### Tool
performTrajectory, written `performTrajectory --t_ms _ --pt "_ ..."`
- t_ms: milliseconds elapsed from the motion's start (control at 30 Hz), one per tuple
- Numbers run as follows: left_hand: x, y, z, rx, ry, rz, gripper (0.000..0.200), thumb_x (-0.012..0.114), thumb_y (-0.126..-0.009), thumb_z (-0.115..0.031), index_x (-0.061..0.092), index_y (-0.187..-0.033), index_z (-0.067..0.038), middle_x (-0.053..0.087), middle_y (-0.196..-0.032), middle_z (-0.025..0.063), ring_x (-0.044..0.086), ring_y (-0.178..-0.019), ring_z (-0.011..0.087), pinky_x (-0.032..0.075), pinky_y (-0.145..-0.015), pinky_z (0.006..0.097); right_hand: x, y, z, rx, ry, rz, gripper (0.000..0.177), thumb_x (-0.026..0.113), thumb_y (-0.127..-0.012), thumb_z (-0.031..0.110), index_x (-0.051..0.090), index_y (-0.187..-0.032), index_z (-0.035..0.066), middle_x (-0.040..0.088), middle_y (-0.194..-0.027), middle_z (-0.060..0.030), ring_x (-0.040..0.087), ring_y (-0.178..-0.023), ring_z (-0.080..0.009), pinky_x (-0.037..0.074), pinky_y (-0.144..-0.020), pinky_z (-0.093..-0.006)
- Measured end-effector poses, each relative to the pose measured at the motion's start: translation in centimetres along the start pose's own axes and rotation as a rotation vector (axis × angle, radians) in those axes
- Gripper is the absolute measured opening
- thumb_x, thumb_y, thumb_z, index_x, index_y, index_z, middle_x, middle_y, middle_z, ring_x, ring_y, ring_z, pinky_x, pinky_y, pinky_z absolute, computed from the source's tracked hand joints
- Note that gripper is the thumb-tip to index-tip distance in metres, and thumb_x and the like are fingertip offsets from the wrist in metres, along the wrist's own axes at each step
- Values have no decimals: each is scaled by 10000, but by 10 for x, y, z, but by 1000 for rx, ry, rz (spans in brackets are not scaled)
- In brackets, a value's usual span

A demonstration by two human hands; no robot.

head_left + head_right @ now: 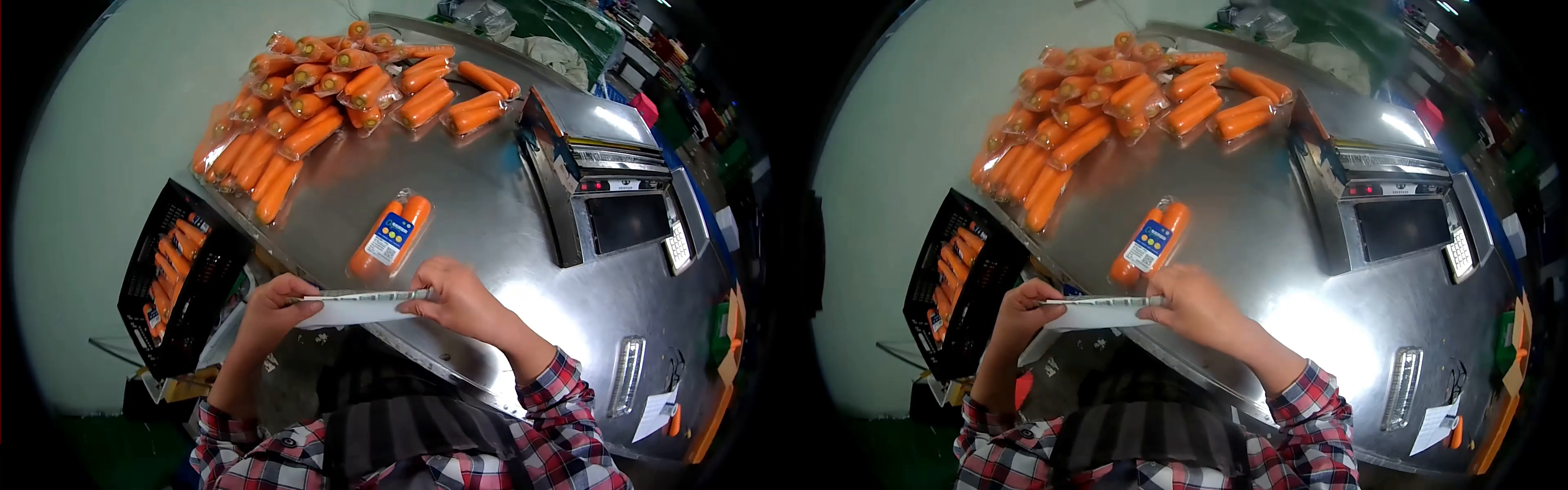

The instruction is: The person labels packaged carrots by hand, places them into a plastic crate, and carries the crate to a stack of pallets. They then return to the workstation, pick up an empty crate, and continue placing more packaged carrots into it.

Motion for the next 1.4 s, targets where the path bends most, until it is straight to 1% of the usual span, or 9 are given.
performTrajectory --t_ms 167,333,567,833,900,967,1033,1133,1400 --pt "-57 -39 -1 19 1 -24 81 644 -797 -15 596 -860 2 630 -761 22 569 -686 52 456 -625 193 -8 -39 11 58 -137 -124 407 716 -760 257 568 -1083 58 587 -941 -116 574 -904 -276 458 -794 -338" --pt "-92 -87 -8 -44 65 235 97 620 -822 3 587 -910 26 631 -807 42 596 -729 78 480 -652 193 7 -97 31 65 240 -37 196 657 -760 106 544 -912 56 556 -882 -92 548 -851 -285 461 -720 -366" --pt "-106 -151 -2 -43 35 446 100 632 -813 -11 585 -896 19 618 -804 34 563 -702 58 446 -602 186 29 -129 39 157 728 -153 181 638 -744 93 502 -853 43 509 -780 -84 560 -713 -250 480 -593 -360" --pt "-95 -185 31 -86 9 558 107 645 -798 -28 581 -873 10 615 -780 28 552 -648 55 437 -561 190 63 -116 3 391 607 -225 193 649 -781 110 506 -874 20 546 -767 -99 579 -681 -245 494 -548 -326" --pt "-103 -198 38 -100 19 468 108 645 -795 -24 578 -872 10 618 -780 31 557 -642 61 441 -558 192 41 -107 2 338 380 -565 156 650 -791 84 523 -863 25 575 -814 -83 586 -698 -195 501 -576 -287" --pt "-112 -206 44 -117 62 432 110 643 -793 -18 577 -876 9 622 -784 35 563 -643 66 446 -560 195 29 -60 -68 676 -128 -943 109 646 -815 93 549 -814 43 554 -766 -9 526 -679 -76 457 -551 -213" --pt "-122 -201 53 -151 127 452 112 639 -793 -10 577 -884 9 625 -791 39 569 -653 71 453 -567 199 34 -42 -118 1037 -410 -942 174 664 -805 165 546 -801 38 534 -713 -15 492 -606 -71 422 -498 -201" --pt "-123 -182 58 -197 113 526 104 635 -803 -4 577 -888 11 624 -797 37 567 -686 67 455 -614 191 46 -61 -151 1070 -319 -868 239 675 -789 222 570 -810 8 549 -682 -31 479 -553 -76 399 -453 -215" --pt "-125 -167 62 -221 143 599 99 637 -806 -3 585 -887 16 619 -800 32 563 -721 60 452 -657 185 43 -88 -189 1154 -31 -619 368 702 -716 283 582 -884 -22 626 -767 -159 625 -704 -282 488 -668 -365"
Point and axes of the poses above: each hand's wrist, its own y-axis away from the middle knuckle, its own x-axis out of the palm, z = x × y, the point moved 9 cm from there along -y, towards the middle knuckle
